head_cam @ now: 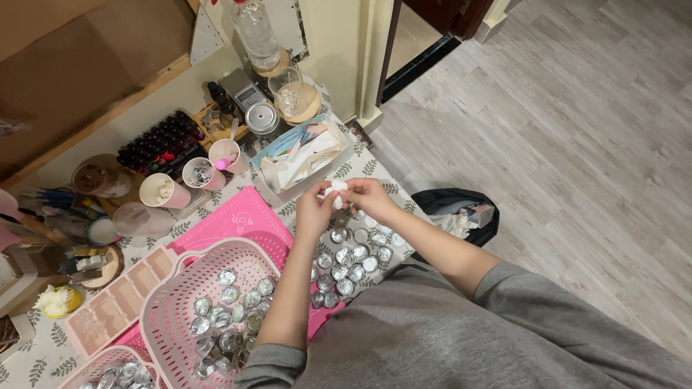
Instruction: Cleaning small metallic candle holders with a paper towel.
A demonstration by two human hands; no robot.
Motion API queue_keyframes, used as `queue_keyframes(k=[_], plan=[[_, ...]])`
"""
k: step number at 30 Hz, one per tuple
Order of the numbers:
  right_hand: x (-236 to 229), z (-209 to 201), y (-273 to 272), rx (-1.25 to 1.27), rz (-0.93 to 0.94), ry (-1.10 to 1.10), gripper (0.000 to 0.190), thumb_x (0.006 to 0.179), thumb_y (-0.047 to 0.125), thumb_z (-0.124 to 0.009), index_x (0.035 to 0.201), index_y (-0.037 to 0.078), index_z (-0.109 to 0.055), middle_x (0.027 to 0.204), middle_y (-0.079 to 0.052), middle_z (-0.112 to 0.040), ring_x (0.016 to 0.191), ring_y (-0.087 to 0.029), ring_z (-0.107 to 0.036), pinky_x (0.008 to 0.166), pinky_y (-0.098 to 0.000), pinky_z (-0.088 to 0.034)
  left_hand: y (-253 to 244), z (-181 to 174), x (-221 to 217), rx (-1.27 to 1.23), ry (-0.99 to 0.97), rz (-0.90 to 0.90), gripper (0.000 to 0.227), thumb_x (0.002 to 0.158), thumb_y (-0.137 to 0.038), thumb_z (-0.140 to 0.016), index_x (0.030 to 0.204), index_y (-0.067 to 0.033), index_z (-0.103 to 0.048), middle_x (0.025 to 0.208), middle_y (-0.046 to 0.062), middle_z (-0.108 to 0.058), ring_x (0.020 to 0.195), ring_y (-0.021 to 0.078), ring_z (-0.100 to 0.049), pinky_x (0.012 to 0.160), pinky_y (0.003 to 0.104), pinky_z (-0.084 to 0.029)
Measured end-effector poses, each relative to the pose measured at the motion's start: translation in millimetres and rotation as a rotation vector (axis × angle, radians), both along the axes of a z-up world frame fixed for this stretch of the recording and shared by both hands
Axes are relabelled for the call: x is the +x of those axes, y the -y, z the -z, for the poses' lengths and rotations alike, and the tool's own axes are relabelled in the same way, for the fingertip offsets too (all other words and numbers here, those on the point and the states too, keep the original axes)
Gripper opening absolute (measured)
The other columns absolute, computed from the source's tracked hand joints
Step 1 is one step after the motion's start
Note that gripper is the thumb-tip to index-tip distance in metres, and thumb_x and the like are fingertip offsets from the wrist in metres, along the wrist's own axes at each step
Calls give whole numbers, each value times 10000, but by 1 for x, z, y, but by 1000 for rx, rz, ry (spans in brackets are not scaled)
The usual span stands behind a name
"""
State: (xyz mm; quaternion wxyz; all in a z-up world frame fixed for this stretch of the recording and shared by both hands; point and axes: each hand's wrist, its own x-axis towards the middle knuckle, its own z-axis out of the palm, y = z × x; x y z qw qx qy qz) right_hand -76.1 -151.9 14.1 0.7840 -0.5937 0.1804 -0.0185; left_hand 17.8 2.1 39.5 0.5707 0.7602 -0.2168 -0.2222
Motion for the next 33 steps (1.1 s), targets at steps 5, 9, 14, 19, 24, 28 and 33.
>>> queue_keyframes(k=[5, 9, 14, 19, 24, 28, 33], plan=[[-1, 3, -10, -61, 138, 53, 194, 944, 137, -701, 1072, -4, -741, 855, -35, -754, 721, -75, -707, 560, -222, -532, 3, -5, -2, 81, 61, -61, 191, 914, -129, -718, 1054, 1, -727, 798, 67, -748, 581, 142, -724, 536, 292, -539], [1, 14, 1, -105, 205, 139, 221, 915, 144, -742, 1061, -23, -737, 804, -51, -748, 617, -88, -665, 547, -237, -549, 4, 19, -1, 62, -68, -92, 214, 903, -160, -739, 1007, 26, -730, 775, 86, -740, 575, 149, -720, 521, 310, -538], [8, -3, 4, -349, -38, -75, 318, 992, 272, -707, 871, -21, -729, 637, -47, -671, 500, -83, -605, 446, -237, -469, 4, 36, 3, 54, -23, -160, 222, 940, -196, -740, 976, 22, -761, 739, 79, -744, 606, 144, -701, 554, 294, -530], [34, 3, 17, -460, -128, -82, 321, 984, 277, -738, 819, 1, -732, 646, -37, -676, 544, -80, -617, 483, -257, -471, -6, 68, 13, 87, 19, -271, 207, 905, -178, -747, 1008, 0, -760, 731, 84, -752, 637, 146, -716, 589, 289, -538], [84, -20, 37, -893, -31, 120, 175, 873, 205, -807, 906, 44, -750, 756, -74, -732, 643, -155, -679, 621, -320, -551, -15, 117, 17, 182, -43, -210, 375, 865, -109, -720, 1233, -41, -692, 988, 145, -766, 838, 196, -755, 747, 305, -572], [135, -20, 50, -1032, -95, 230, 110, 893, 142, -764, 955, 52, -763, 929, -132, -739, 750, -231, -709, 700, -362, -572, -22, 109, 10, 191, -118, -212, 550, 840, -122, -771, 1359, -55, -603, 1170, 185, -716, 978, 238, -735, 835, 336, -571], [184, -12, 48, -1431, -425, 71, 199, 819, 222, -798, 1012, 175, -810, 1062, -96, -748, 972, -321, -704, 840, -451, -554, -55, 92, -2, -50, -224, -263, 480, 896, -137, -728, 1346, -26, -607, 1209, 189, -730, 1081, 212, -710, 912, 323, -566]])
